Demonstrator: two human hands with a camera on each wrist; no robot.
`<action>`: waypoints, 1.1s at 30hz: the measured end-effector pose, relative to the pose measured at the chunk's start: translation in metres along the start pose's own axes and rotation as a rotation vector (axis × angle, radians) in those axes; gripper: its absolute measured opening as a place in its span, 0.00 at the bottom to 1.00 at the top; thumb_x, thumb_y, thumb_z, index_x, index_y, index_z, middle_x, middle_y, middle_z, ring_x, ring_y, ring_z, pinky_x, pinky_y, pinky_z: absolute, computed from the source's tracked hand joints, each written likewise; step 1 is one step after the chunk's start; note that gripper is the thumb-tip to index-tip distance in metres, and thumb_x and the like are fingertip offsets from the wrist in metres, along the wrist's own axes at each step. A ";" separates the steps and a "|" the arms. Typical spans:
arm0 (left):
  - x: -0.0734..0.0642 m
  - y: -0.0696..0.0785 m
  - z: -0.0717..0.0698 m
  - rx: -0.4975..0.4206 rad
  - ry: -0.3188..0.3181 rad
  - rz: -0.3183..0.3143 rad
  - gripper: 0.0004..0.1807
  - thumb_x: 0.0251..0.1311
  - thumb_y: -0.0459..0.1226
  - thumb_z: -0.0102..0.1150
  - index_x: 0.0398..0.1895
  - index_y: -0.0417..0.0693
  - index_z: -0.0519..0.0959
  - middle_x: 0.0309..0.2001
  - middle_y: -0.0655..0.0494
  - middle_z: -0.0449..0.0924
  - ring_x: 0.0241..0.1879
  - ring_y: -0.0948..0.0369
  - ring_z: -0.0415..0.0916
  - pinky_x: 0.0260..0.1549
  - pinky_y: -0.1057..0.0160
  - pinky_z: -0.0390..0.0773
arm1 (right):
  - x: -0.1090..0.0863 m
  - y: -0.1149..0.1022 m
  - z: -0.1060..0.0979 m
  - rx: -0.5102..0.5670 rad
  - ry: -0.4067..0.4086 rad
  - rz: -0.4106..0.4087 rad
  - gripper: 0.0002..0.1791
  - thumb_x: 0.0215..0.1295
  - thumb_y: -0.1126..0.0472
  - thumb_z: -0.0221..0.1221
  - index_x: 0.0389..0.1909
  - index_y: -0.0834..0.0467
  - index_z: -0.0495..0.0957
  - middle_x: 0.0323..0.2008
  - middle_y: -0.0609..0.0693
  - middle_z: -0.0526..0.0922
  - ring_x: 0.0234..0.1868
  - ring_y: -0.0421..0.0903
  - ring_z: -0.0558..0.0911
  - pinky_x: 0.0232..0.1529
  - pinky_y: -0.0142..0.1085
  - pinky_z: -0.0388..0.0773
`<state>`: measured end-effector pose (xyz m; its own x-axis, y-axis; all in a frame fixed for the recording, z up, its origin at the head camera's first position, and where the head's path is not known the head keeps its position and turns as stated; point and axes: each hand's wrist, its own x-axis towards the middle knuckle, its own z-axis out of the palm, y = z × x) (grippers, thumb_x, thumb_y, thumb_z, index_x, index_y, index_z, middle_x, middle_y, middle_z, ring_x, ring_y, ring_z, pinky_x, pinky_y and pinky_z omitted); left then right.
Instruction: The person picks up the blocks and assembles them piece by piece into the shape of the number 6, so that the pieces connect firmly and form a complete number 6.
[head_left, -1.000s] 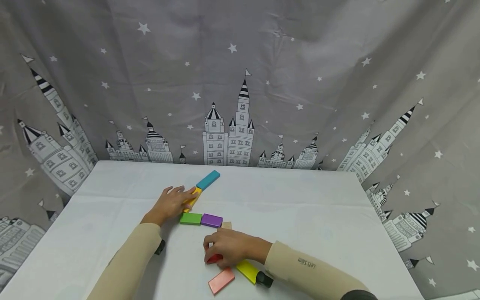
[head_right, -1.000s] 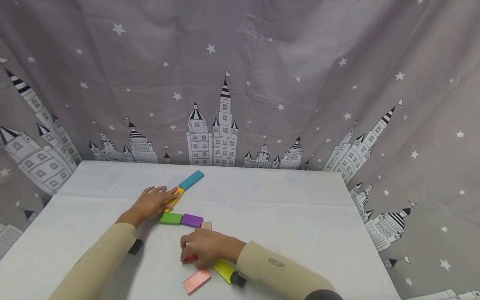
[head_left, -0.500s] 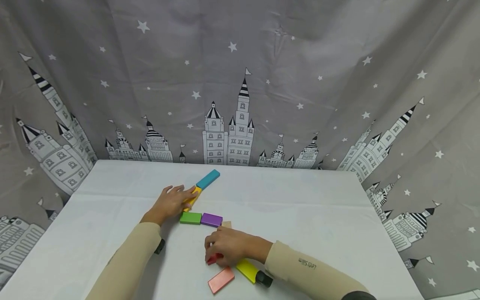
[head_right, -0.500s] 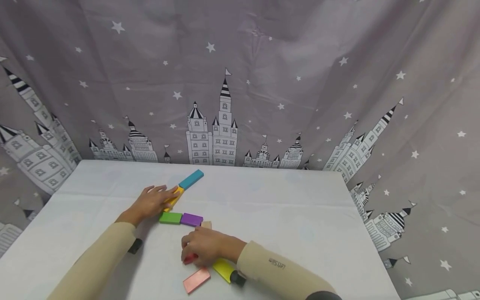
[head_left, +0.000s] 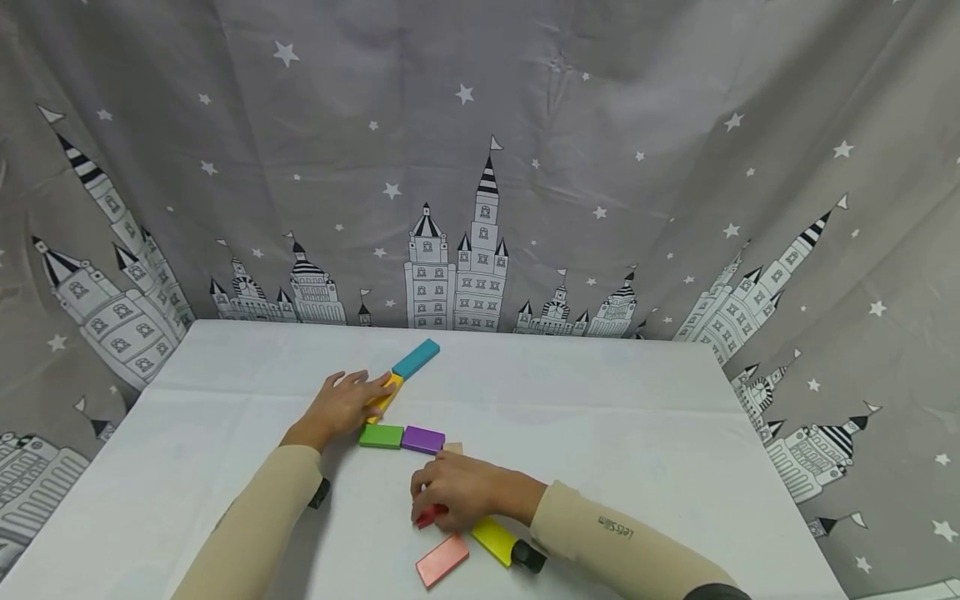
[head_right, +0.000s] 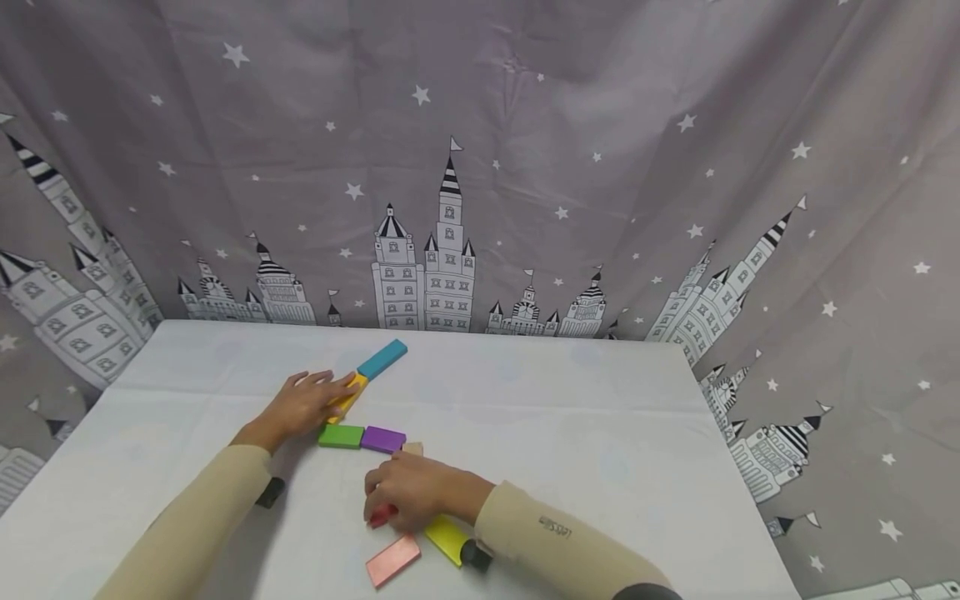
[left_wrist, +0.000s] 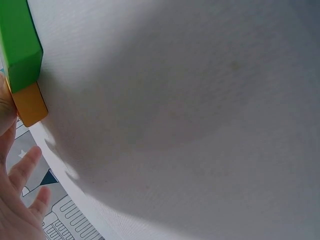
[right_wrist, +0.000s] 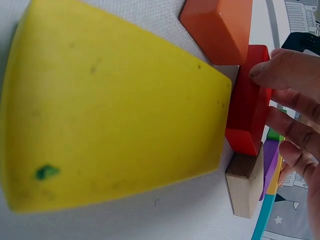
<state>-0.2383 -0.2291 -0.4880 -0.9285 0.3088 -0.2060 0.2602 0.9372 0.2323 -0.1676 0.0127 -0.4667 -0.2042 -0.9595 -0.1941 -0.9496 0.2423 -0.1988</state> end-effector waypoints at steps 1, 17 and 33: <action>0.000 0.000 0.000 0.003 0.004 0.005 0.29 0.64 0.43 0.57 0.69 0.54 0.66 0.68 0.46 0.66 0.69 0.39 0.54 0.67 0.35 0.43 | 0.000 0.000 0.000 0.003 0.001 0.002 0.14 0.61 0.56 0.64 0.48 0.41 0.84 0.46 0.37 0.79 0.45 0.32 0.73 0.42 0.21 0.60; 0.004 -0.002 0.000 0.009 0.024 0.035 0.29 0.64 0.42 0.58 0.68 0.52 0.68 0.69 0.47 0.65 0.69 0.39 0.55 0.67 0.36 0.44 | -0.035 0.009 -0.006 0.131 0.032 0.068 0.14 0.60 0.55 0.66 0.48 0.44 0.84 0.50 0.40 0.78 0.49 0.35 0.73 0.53 0.21 0.68; 0.001 0.000 0.002 0.012 0.050 0.040 0.29 0.63 0.41 0.59 0.68 0.52 0.68 0.68 0.47 0.66 0.68 0.39 0.56 0.67 0.35 0.45 | -0.085 0.007 0.008 0.212 0.002 0.047 0.16 0.58 0.53 0.68 0.49 0.42 0.84 0.54 0.38 0.77 0.50 0.33 0.73 0.53 0.23 0.68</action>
<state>-0.2383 -0.2287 -0.4902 -0.9295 0.3377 -0.1486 0.3000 0.9262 0.2281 -0.1552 0.0973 -0.4589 -0.2477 -0.9466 -0.2065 -0.8676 0.3115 -0.3875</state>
